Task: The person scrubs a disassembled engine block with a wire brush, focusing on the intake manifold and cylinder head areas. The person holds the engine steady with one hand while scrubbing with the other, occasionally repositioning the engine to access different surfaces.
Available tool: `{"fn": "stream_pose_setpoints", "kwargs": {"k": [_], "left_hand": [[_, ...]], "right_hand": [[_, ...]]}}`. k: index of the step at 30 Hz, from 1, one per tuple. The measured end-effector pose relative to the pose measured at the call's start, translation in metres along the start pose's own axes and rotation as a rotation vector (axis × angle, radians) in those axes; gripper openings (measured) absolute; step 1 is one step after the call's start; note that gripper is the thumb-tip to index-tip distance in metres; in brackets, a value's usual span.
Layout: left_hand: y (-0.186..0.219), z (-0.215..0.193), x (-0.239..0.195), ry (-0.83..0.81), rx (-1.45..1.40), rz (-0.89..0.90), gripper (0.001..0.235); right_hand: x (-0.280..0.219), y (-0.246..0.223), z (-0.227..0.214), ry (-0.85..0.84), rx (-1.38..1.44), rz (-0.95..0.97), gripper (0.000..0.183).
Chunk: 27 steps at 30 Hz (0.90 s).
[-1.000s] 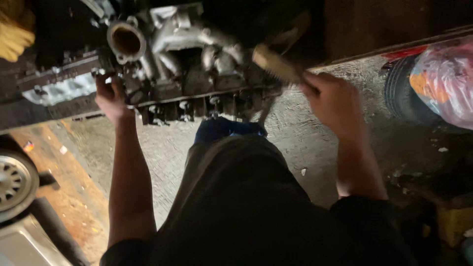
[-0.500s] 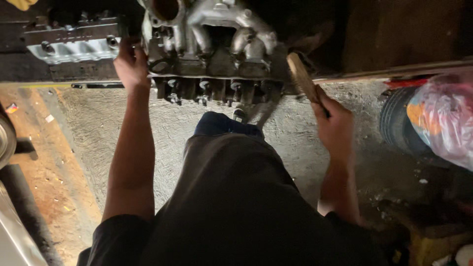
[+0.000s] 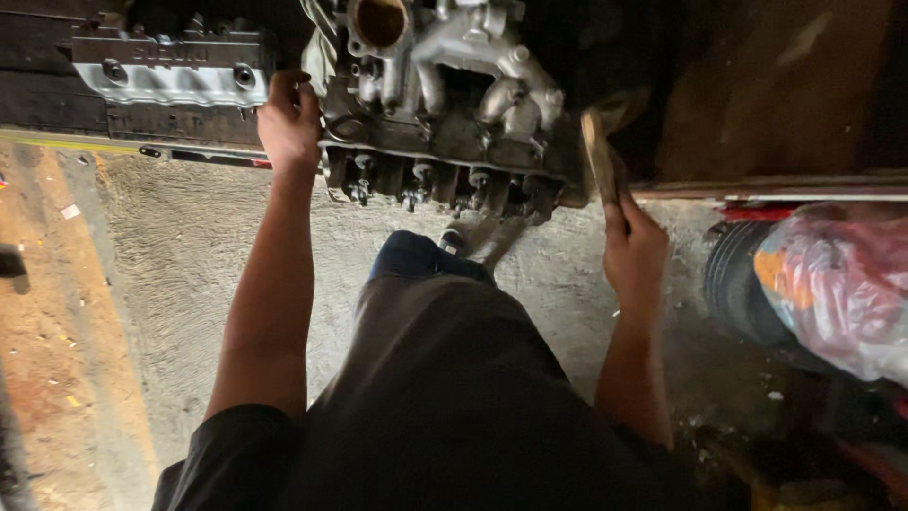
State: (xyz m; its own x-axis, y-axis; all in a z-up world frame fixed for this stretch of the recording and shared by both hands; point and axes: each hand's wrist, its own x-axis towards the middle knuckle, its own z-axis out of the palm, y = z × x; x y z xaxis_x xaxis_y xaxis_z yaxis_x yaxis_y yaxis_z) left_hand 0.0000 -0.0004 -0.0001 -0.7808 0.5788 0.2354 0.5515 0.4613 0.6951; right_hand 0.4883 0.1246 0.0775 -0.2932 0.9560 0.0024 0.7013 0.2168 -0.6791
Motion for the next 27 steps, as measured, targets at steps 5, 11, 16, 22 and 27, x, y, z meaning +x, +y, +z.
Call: {"fn": "stream_pose_setpoints", "kwargs": {"k": [5,11,16,22,27], "left_hand": [[0.007,-0.003,0.0,0.015,-0.029,0.058,0.017],[0.016,-0.009,-0.003,-0.023,-0.011,0.014,0.019],[0.017,-0.012,-0.007,-0.018,-0.026,0.07,0.017],[0.014,-0.012,-0.006,-0.084,-0.027,-0.071,0.017],[0.015,-0.013,-0.008,-0.023,-0.053,0.094,0.016]], "right_hand": [[-0.01,0.002,-0.013,-0.074,0.084,0.116,0.041],[0.06,0.004,-0.044,0.081,-0.015,-0.373,0.04],[0.148,-0.034,-0.034,-0.081,0.001,-0.241,0.054],[0.19,-0.069,0.01,-0.251,-0.324,-0.325,0.032],[0.204,-0.046,0.012,-0.278,-0.486,-0.423,0.029]]}}
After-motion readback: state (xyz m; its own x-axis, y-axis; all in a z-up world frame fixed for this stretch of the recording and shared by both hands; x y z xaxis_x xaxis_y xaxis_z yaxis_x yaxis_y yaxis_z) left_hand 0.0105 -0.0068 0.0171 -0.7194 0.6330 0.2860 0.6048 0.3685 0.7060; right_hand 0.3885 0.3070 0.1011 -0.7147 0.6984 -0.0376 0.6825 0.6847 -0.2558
